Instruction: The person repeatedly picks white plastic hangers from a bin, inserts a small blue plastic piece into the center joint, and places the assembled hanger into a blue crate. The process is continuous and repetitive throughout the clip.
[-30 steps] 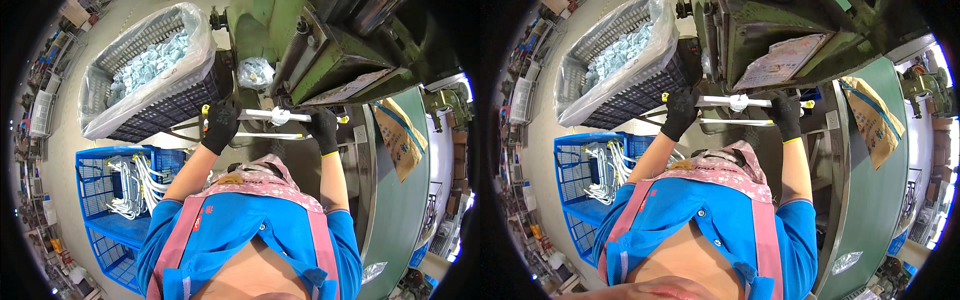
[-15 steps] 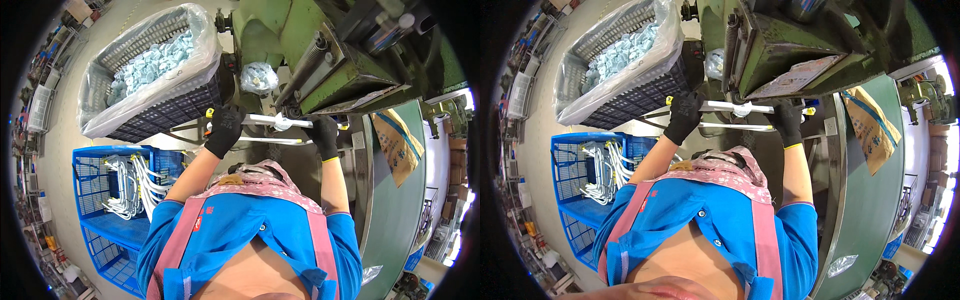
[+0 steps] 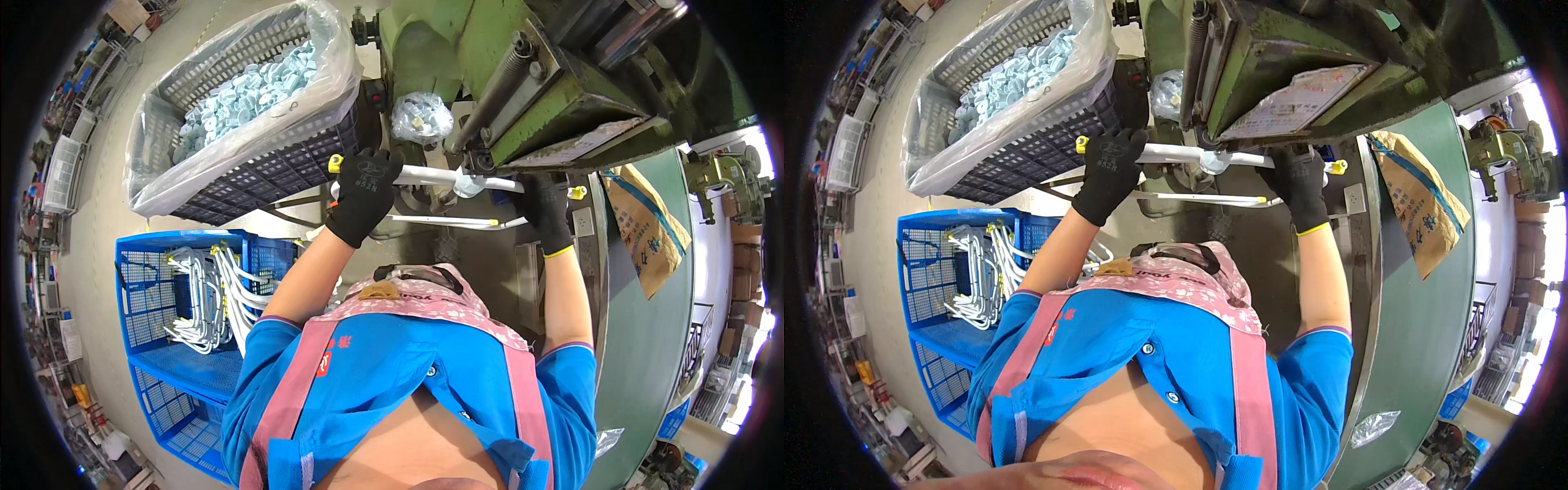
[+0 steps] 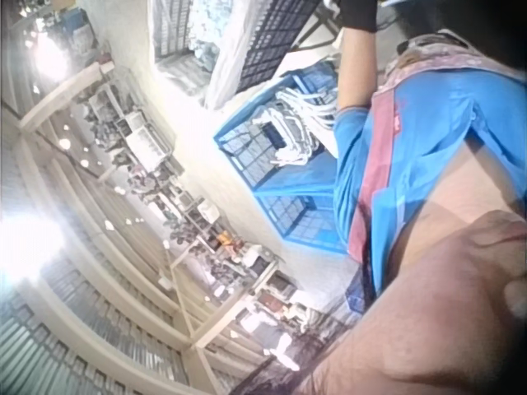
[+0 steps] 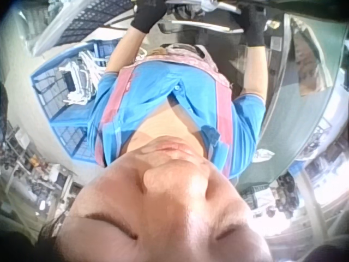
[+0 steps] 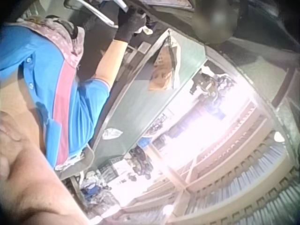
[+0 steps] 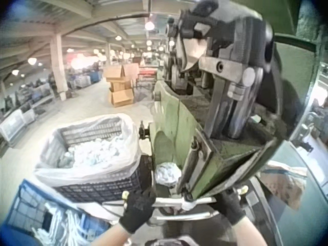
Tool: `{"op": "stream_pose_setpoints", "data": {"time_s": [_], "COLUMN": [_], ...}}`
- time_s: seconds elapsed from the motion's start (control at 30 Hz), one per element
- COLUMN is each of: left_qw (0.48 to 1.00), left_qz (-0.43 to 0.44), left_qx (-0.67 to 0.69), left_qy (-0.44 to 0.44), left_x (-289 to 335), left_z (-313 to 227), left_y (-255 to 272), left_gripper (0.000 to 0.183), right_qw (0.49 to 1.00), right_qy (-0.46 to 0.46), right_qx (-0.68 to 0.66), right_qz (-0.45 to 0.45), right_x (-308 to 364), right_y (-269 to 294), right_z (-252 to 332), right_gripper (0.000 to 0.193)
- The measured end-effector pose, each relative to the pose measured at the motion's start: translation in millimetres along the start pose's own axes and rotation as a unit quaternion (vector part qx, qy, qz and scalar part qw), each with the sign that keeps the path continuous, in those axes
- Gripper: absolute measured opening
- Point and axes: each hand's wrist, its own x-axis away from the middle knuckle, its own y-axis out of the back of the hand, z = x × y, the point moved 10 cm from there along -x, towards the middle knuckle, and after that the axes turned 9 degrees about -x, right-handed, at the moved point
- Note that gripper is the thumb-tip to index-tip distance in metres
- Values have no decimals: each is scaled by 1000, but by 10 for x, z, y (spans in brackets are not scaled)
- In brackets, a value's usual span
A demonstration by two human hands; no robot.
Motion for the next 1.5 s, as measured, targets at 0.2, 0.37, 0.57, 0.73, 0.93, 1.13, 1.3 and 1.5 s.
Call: {"op": "stream_pose_setpoints", "data": {"time_s": [0.2, 0.37, 0.57, 0.73, 0.93, 1.13, 1.3, 1.5], "left_qw": [998, 975, 977, 945, 972, 968, 948, 798], "left_qz": [38, -13, -49, -87, -88, -55, -79, -128], "left_qx": [43, 214, 194, 311, 205, 198, 281, 558], "left_qy": [0, -52, -73, 42, 69, 143, 130, 188], "left_x": [211, 289, 117, 256, 320, 406, 597, 1073], "left_z": [-43, -648, -1273, -1105, -1174, -695, -269, 735], "left_y": [253, 566, 362, 59, 1, 98, 468, 483], "left_gripper": [50, 62, 42, 33, 29, 20, 20, 13], "right_qw": [999, 994, 982, 911, 910, 867, 867, 921], "right_qy": [33, 32, 112, 295, 301, -34, -116, -56], "right_qx": [-18, -11, -116, -274, -279, -399, -411, -331], "right_qz": [-11, 105, 97, 87, 62, 296, 258, 196], "right_x": [185, 193, 216, 757, 1208, 1693, 1769, 1498], "right_y": [422, 400, 621, 906, 881, -33, -520, -286], "right_z": [541, 969, 1316, 1462, 961, 241, -98, -29], "right_gripper": [30, 26, 26, 30, 33, 26, 25, 24]}}
